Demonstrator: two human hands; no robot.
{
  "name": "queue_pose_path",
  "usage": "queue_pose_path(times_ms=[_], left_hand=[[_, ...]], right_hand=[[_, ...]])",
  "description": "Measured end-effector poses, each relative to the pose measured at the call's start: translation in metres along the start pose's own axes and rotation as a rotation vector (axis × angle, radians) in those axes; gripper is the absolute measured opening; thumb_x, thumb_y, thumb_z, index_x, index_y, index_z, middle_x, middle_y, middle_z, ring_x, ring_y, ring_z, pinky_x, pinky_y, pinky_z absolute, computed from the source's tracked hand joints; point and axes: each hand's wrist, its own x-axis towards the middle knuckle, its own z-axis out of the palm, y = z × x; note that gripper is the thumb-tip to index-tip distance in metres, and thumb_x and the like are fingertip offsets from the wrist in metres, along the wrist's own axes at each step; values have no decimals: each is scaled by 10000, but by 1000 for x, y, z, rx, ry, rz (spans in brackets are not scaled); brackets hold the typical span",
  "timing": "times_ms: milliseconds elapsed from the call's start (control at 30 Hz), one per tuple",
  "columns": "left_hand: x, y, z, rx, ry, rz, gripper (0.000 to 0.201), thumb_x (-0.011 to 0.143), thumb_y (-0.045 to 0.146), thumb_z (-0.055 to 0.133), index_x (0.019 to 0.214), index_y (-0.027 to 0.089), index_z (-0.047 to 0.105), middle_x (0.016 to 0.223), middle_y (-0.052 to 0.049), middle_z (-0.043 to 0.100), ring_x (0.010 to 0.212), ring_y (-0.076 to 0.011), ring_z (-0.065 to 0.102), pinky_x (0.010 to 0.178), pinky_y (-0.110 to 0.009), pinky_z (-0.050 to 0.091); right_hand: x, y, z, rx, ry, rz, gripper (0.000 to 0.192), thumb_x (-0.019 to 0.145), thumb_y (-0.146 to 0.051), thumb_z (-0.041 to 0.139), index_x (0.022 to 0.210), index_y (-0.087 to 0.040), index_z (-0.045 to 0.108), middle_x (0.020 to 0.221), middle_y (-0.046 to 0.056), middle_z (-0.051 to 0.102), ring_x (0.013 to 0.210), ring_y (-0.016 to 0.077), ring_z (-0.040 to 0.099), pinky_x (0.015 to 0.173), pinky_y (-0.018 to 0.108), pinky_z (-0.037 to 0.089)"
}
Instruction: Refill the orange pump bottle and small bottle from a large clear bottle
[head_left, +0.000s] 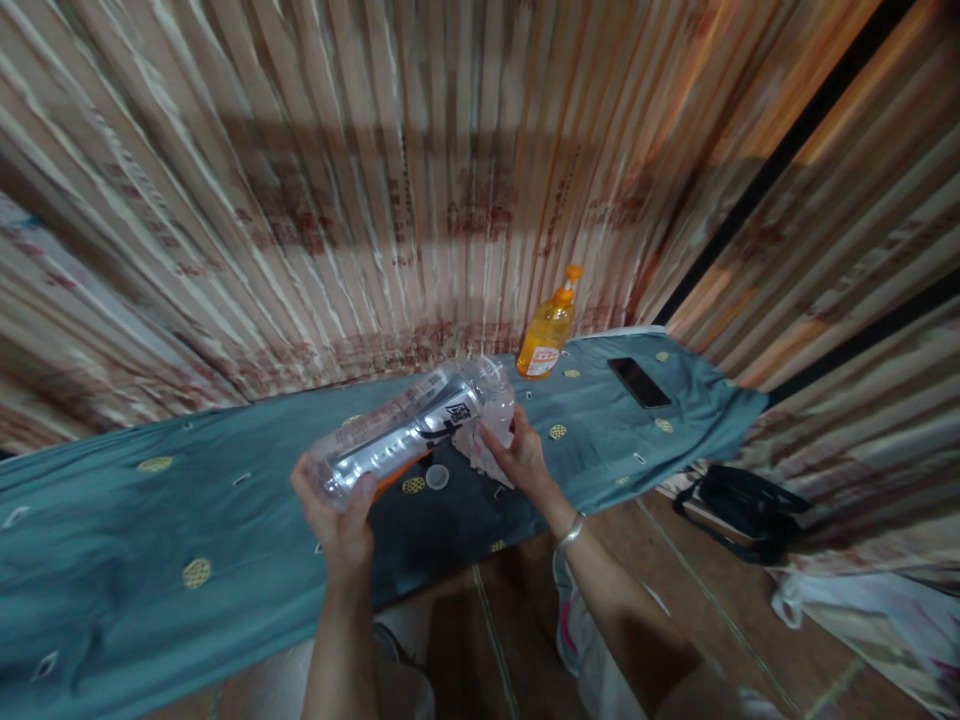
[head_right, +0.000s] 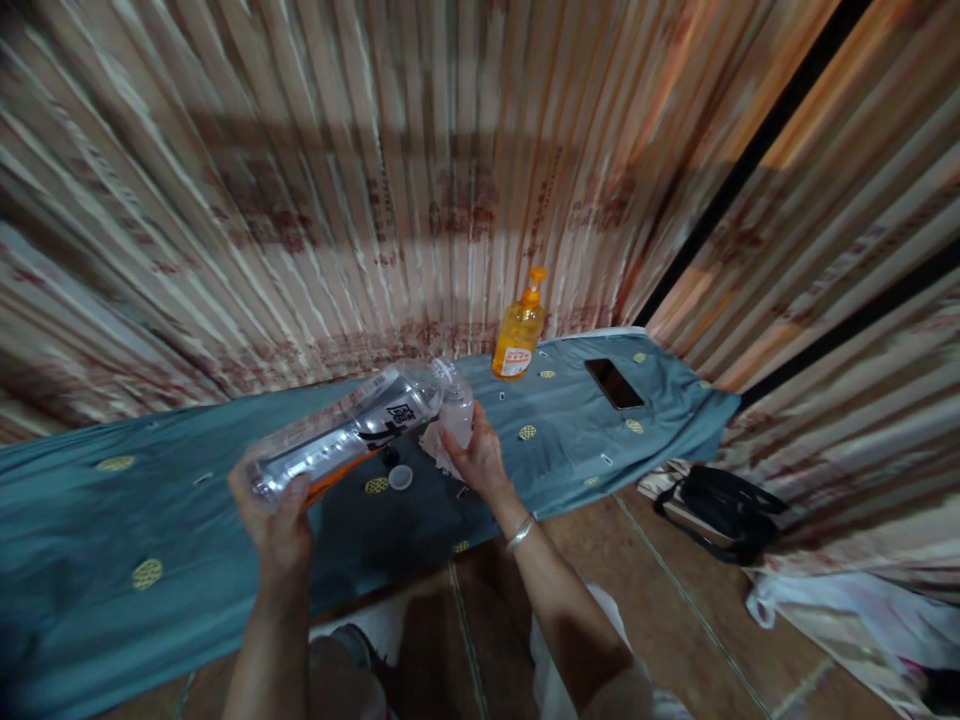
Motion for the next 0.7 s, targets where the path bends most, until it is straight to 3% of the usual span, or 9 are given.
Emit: queue_pose_path(times_ms=[133,300,467,700], left_hand=[[1,-2,0,-7,-5,2,581,705,450,809,1188,266,544,1158,-54,598,1036,-230,615,932,-363,485],[4,-4,-1,-4,-1,18,570,715,462,800,1197,279,556,1179,-77,592,1116,-274,595,1009,-437,454],[8,-10,-5,24,-5,58,607,692,490,802,1201,274,551,1185,-64,575,1150,-266,589,1044,-434,449],[10,-14,-8,-11,12,29,612,707,451,808,1240,277,562,1210,-58,577,1132,-249,585,1055,-418,444]], right_hand=[[4,0,-4,72,-13,70,563,804,-464,739,1259,-181,565,1020,109,787,858,254,751,763,373,601],[9,3,-7,166,-55,101,579,757,-444,793,1232,-188,583,1077,112,786,886,251,759,793,389,618],[12,3,-8,209,-61,69,766,720,-434,822,1380,-195,516,1166,110,773,924,251,760,816,399,631],[10,1,-10,210,-142,-30,613,814,-375,737,1371,-204,547,1154,93,773,988,257,755,888,420,623]])
